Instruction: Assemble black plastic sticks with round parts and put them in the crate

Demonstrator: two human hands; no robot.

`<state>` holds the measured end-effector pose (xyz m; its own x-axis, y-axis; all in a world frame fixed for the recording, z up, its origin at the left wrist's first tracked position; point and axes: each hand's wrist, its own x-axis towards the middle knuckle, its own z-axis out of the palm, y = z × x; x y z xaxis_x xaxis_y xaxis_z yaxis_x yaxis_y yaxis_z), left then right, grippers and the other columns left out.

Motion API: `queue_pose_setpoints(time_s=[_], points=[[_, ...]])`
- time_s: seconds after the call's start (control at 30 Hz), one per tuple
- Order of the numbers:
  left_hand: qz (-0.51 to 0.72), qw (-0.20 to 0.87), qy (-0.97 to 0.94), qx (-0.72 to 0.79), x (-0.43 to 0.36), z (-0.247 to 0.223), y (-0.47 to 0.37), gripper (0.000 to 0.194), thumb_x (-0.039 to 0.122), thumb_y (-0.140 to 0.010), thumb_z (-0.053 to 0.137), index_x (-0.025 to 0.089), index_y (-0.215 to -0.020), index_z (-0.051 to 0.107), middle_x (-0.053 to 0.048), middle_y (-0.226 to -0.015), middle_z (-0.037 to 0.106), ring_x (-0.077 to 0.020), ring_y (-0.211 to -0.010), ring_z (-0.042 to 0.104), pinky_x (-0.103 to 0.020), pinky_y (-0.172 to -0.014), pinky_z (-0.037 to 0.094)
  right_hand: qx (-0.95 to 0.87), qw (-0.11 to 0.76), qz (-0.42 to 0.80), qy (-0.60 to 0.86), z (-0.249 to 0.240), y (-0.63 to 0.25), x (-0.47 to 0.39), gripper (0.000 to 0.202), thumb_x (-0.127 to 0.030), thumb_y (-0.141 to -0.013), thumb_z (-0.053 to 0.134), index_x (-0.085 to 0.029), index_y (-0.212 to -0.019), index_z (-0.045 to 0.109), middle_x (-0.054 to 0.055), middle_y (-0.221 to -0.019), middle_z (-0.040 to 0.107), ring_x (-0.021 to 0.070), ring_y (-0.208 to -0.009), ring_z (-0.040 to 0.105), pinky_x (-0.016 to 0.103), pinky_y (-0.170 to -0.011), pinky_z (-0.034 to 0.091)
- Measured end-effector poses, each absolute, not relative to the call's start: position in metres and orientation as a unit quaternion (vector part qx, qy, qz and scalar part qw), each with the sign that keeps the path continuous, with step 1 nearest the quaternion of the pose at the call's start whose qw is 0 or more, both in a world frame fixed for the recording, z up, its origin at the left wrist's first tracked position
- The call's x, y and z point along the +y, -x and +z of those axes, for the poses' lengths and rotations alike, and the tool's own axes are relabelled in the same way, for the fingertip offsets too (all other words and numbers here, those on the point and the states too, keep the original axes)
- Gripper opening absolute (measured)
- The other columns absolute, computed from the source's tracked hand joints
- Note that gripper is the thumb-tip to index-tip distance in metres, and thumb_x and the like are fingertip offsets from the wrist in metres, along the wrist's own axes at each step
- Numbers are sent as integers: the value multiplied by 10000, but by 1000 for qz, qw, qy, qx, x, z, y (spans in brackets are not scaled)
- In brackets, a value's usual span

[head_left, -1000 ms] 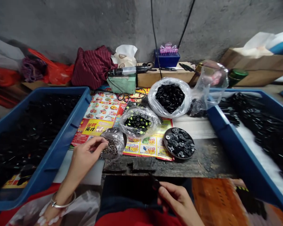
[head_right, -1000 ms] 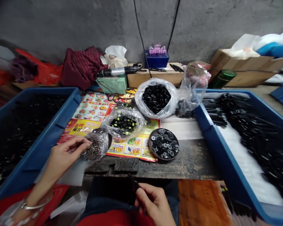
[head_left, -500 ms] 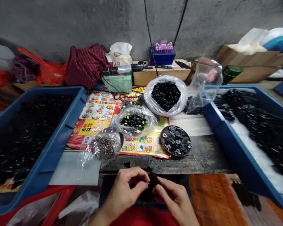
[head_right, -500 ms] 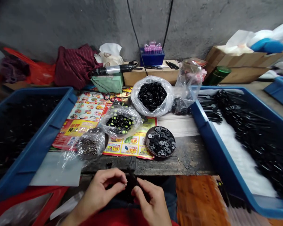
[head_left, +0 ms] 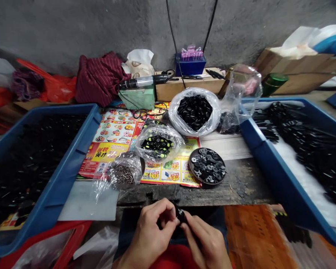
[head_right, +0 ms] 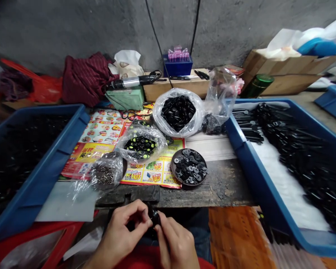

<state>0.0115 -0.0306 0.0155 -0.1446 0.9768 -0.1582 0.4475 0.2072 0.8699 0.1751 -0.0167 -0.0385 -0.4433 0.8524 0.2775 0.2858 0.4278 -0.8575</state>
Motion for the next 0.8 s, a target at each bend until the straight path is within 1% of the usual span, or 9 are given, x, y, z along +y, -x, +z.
queue_pose_setpoints(time_s=[0.13, 0.2, 0.4, 0.5, 0.57, 0.67, 0.8], points=[[345, 337, -569, 666, -36, 15, -14, 168, 75, -776, 547, 195, -672, 491, 28, -623, 565, -107, -551, 538, -183, -516, 391, -771, 380, 382, 340, -43, -177, -16, 337, -108, -922, 486, -183, -1234, 586, 88, -800, 707, 173, -619, 650, 244, -572, 528], [350, 316, -590, 655, -37, 16, -15, 182, 61, -797, 524, 194, -679, 488, 26, -631, 561, -107, -562, 539, -181, -530, 397, -774, 381, 384, 329, -43, -178, -14, 363, -90, -915, 487, -192, -1255, 562, 86, -809, 704, 167, -615, 646, 240, -577, 534], [354, 264, -623, 646, -37, 17, -17, 200, 34, -807, 497, 188, -678, 489, 17, -629, 545, -116, -576, 528, -195, -548, 394, -780, 368, 378, 337, -42, -178, -14, 366, -91, -911, 487, -200, -1252, 564, 69, -782, 683, 172, -615, 641, 239, -560, 522], [352, 279, -616, 648, -37, 15, -17, 188, 37, -809, 508, 186, -694, 517, 16, -651, 570, -118, -602, 548, -193, -577, 413, -773, 370, 391, 336, -38, -178, -14, 365, -87, -912, 482, -203, -1246, 574, 66, -777, 672, 166, -611, 631, 234, -556, 510], [354, 306, -594, 654, -36, 13, -16, 163, 34, -787, 549, 189, -742, 565, 20, -697, 613, -115, -631, 575, -182, -606, 431, -760, 374, 417, 330, -34, -177, -13, 347, -94, -916, 479, -214, -1222, 592, 51, -747, 659, 155, -585, 613, 224, -540, 496], [356, 358, -552, 664, -35, 12, -13, 183, 40, -741, 614, 207, -814, 625, 35, -747, 663, -108, -644, 607, -163, -619, 449, -744, 380, 445, 324, -28, -176, -10, 298, -111, -921, 484, -217, -1158, 630, 30, -697, 635, 144, -557, 591, 211, -516, 473], [354, 393, -518, 672, -34, 11, -11, 147, 72, -738, 612, 203, -802, 626, 38, -705, 655, -115, -617, 615, -170, -612, 469, -741, 381, 450, 320, -25, -174, -8, 315, -93, -909, 503, -225, -1166, 625, 24, -701, 640, 135, -560, 589, 203, -522, 461]])
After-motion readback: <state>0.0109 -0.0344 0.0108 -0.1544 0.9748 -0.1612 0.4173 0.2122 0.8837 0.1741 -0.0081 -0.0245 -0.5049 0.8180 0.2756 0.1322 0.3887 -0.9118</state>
